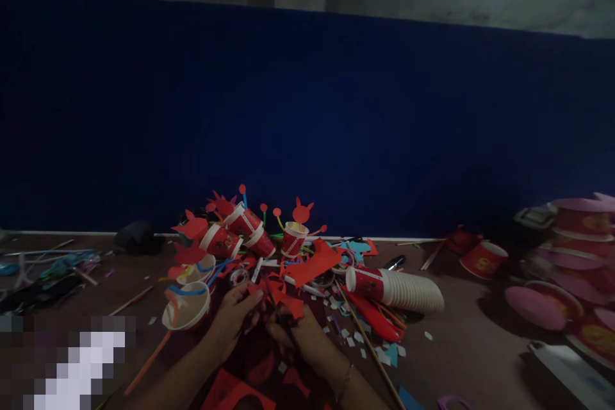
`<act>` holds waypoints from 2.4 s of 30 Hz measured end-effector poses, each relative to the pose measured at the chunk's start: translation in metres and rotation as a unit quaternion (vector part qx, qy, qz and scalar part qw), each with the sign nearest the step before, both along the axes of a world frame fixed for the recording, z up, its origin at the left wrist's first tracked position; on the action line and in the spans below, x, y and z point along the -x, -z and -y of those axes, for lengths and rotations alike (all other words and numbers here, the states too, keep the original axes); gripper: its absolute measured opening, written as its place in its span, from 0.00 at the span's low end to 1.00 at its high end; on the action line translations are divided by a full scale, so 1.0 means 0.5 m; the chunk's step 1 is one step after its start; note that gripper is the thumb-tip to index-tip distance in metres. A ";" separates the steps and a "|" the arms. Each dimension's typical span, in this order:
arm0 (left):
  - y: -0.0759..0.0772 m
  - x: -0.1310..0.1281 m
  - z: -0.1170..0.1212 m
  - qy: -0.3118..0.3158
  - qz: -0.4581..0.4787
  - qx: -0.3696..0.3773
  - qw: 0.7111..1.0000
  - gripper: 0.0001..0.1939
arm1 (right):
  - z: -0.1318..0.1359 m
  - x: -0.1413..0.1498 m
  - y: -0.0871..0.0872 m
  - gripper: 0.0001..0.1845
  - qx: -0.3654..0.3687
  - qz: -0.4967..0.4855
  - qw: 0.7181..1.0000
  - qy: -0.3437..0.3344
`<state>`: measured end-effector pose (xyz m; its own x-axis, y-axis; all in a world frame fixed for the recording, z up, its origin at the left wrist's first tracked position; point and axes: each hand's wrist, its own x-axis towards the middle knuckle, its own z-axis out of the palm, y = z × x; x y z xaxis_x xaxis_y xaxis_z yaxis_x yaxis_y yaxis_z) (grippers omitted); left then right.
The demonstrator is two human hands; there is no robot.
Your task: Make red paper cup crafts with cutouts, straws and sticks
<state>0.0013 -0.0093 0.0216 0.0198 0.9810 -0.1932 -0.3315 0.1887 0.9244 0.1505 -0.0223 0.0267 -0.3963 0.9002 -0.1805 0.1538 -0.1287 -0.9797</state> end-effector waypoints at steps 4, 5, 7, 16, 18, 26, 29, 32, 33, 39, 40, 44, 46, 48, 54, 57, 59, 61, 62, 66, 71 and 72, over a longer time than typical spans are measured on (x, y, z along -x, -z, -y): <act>-0.003 0.001 0.001 0.009 0.000 -0.002 1.000 0.13 | -0.001 -0.001 0.010 0.17 -0.002 0.020 1.000 0.009; -0.004 0.000 0.001 0.008 0.001 -0.003 1.000 0.14 | -0.002 -0.001 0.012 0.17 0.000 0.024 1.000 0.007; -0.005 0.000 0.002 0.006 0.004 -0.001 1.000 0.14 | -0.004 -0.001 0.015 0.17 -0.003 0.023 1.000 0.006; -0.005 -0.004 0.007 0.004 0.011 -0.011 1.000 0.12 | -0.003 0.001 -0.005 0.18 -0.016 0.015 1.000 -0.014; -0.003 -0.003 0.006 0.003 0.017 -0.015 1.000 0.12 | -0.003 -0.001 -0.002 0.18 -0.017 0.010 1.000 -0.015; 0.001 -0.001 0.003 0.012 0.020 -0.008 1.000 0.13 | -0.006 -0.005 0.015 0.15 -0.013 0.014 1.000 -0.015; 0.000 -0.002 0.003 0.013 0.019 -0.009 1.000 0.13 | -0.006 -0.003 0.017 0.13 -0.007 0.038 0.999 -0.009; -0.001 -0.002 0.003 0.012 0.022 -0.005 1.000 0.13 | -0.006 -0.002 0.016 0.13 0.003 0.043 0.999 -0.004; -0.001 -0.001 0.004 0.011 0.024 -0.001 1.000 0.13 | -0.006 -0.002 0.014 0.14 0.004 0.039 0.999 -0.003; -0.006 -0.001 0.005 0.001 0.034 0.008 0.999 0.14 | -0.002 -0.001 -0.011 0.15 -0.012 0.018 1.000 -0.021; -0.006 -0.001 0.005 0.001 0.034 0.007 0.999 0.14 | -0.001 0.000 -0.015 0.15 -0.011 0.022 0.999 -0.021; 0.001 -0.001 0.003 0.008 0.030 0.002 1.000 0.13 | 0.002 0.003 -0.016 0.16 0.012 0.018 1.000 -0.013; 0.004 -0.001 0.001 0.012 0.030 0.000 0.999 0.13 | 0.003 0.002 -0.010 0.16 0.017 0.009 1.000 -0.014; 0.005 -0.002 0.001 0.014 0.032 0.001 0.999 0.14 | 0.001 0.001 -0.003 0.16 0.012 0.009 1.000 -0.018; -0.002 -0.002 0.001 0.011 0.035 0.006 0.999 0.15 | -0.007 -0.003 0.006 0.14 -0.002 0.027 0.999 -0.021; -0.004 -0.001 0.002 0.008 0.032 0.008 0.999 0.15 | -0.006 -0.002 0.000 0.14 -0.003 0.028 0.999 -0.014; -0.004 -0.001 0.003 0.006 0.030 0.007 0.999 0.15 | -0.004 -0.002 -0.005 0.14 -0.006 0.019 1.000 -0.018; -0.005 -0.002 0.004 0.004 0.030 0.004 1.000 0.15 | -0.003 -0.002 -0.008 0.14 -0.011 0.009 0.999 -0.028; -0.005 -0.002 0.003 0.003 0.030 0.004 1.000 0.15 | -0.003 -0.001 -0.008 0.14 -0.011 0.010 0.999 -0.033; -0.005 -0.002 0.002 0.003 0.029 0.008 1.000 0.14 | -0.005 -0.001 -0.007 0.13 -0.014 0.025 0.999 -0.022; 0.000 0.000 0.001 0.001 0.026 -0.001 1.000 0.14 | -0.006 -0.005 -0.012 0.13 -0.007 0.017 0.999 -0.038; 0.001 0.000 0.000 0.006 0.025 -0.003 1.000 0.14 | -0.005 -0.006 -0.013 0.13 -0.002 0.009 0.999 -0.048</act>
<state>0.0015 -0.0093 0.0210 0.0413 0.9816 -0.1862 -0.3744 0.1880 0.9080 0.1537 -0.0196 0.0333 -0.4776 0.8591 -0.1841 0.1819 -0.1083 -0.9773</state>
